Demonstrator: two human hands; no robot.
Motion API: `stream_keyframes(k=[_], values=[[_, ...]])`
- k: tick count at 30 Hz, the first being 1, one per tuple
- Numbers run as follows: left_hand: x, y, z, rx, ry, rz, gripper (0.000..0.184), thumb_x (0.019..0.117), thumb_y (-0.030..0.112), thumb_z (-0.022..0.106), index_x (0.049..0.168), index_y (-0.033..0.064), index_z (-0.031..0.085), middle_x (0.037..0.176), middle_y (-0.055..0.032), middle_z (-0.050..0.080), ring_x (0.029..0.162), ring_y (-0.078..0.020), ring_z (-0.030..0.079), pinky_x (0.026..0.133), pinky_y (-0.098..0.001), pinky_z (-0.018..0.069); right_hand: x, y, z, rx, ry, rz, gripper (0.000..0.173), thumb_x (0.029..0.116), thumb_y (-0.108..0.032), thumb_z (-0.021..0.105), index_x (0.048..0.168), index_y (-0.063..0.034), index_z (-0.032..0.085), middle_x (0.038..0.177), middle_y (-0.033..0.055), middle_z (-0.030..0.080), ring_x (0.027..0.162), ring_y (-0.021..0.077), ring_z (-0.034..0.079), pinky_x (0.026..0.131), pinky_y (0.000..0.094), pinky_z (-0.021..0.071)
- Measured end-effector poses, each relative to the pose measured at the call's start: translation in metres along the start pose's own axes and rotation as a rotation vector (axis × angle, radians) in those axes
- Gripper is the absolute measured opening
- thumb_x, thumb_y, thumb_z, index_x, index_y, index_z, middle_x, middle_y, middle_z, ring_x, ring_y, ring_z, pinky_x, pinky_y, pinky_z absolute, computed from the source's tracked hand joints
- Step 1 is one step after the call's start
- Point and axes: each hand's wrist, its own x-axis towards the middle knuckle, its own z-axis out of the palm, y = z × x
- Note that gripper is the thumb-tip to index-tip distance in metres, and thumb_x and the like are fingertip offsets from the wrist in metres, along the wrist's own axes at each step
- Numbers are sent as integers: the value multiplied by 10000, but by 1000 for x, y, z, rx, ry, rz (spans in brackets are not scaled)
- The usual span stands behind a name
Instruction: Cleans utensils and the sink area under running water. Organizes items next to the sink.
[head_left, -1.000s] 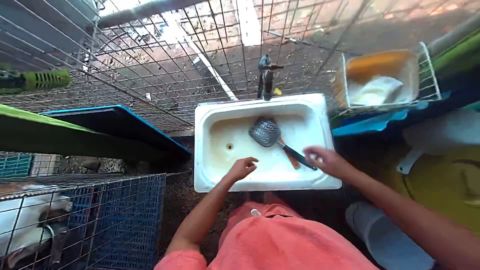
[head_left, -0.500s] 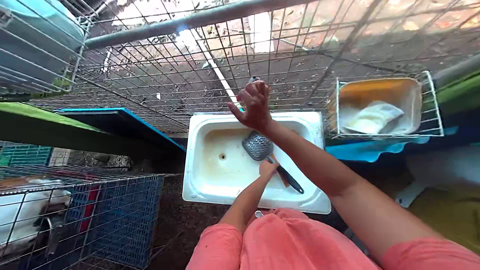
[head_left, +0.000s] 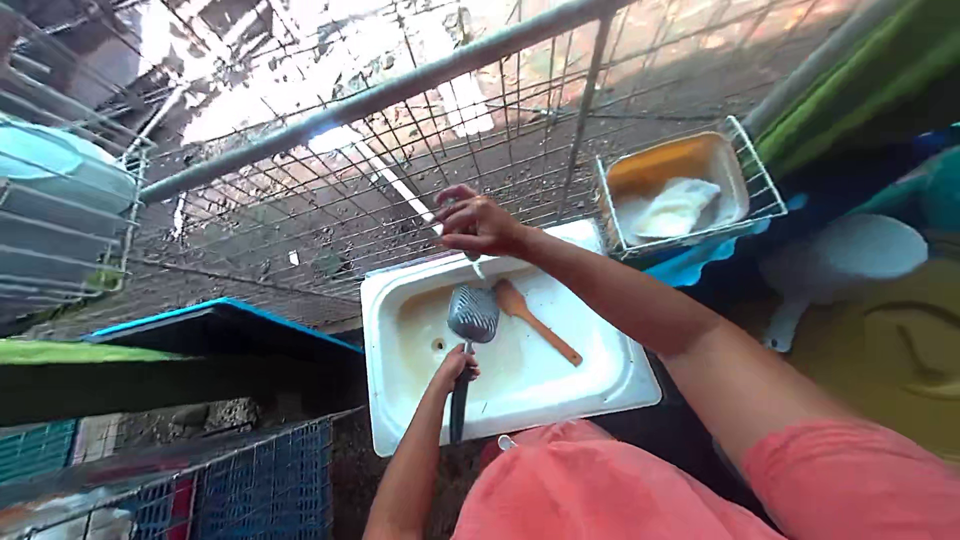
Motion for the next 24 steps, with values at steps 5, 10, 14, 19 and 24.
stream_keyframes(k=[5, 10, 14, 19, 24], values=[[-2, 8, -30, 410, -40, 222, 382, 1093, 280, 497, 1371, 20, 531, 722, -53, 551, 527, -117, 519, 542, -287, 498, -65, -14, -131, -590, 137, 687, 293, 1042, -155, 544, 1131, 60, 722, 1190, 252, 705, 1140, 388, 679, 1018, 537, 514], [-8, 36, -11, 286, -127, 356, 360, 1122, 293, 398, 1220, -7, 572, 630, 7, 485, 471, -79, 476, 500, -244, 467, -168, 19, -200, -776, -382, 1626, 799, 882, -228, 825, 1443, 165, 413, 1441, 473, 396, 1369, 654, 356, 1063, 792, 315], [1, 42, -12, 130, -178, 433, 295, 1118, 212, 404, 1153, -33, 565, 676, 4, 540, 551, -82, 568, 593, -253, 543, -188, 34, -202, -838, -240, 1563, 487, 867, -103, 810, 1258, 117, 620, 1266, 418, 586, 1234, 612, 531, 988, 785, 398], [-8, 43, -20, -14, -112, 368, 250, 1119, 211, 403, 1114, 1, 539, 610, 34, 448, 463, -56, 466, 477, -203, 459, -134, -34, -179, -872, 272, 1256, 461, 906, -186, 774, 1195, 145, 637, 1280, 426, 564, 1273, 612, 479, 1073, 732, 336], [-23, 46, -12, 35, -99, 361, 289, 1119, 235, 407, 1134, -2, 573, 586, 44, 440, 447, -53, 446, 460, -207, 437, -128, -57, 11, -437, 82, 965, 431, 703, -209, 897, 939, 77, 678, 1235, 321, 601, 1158, 443, 603, 976, 555, 510]])
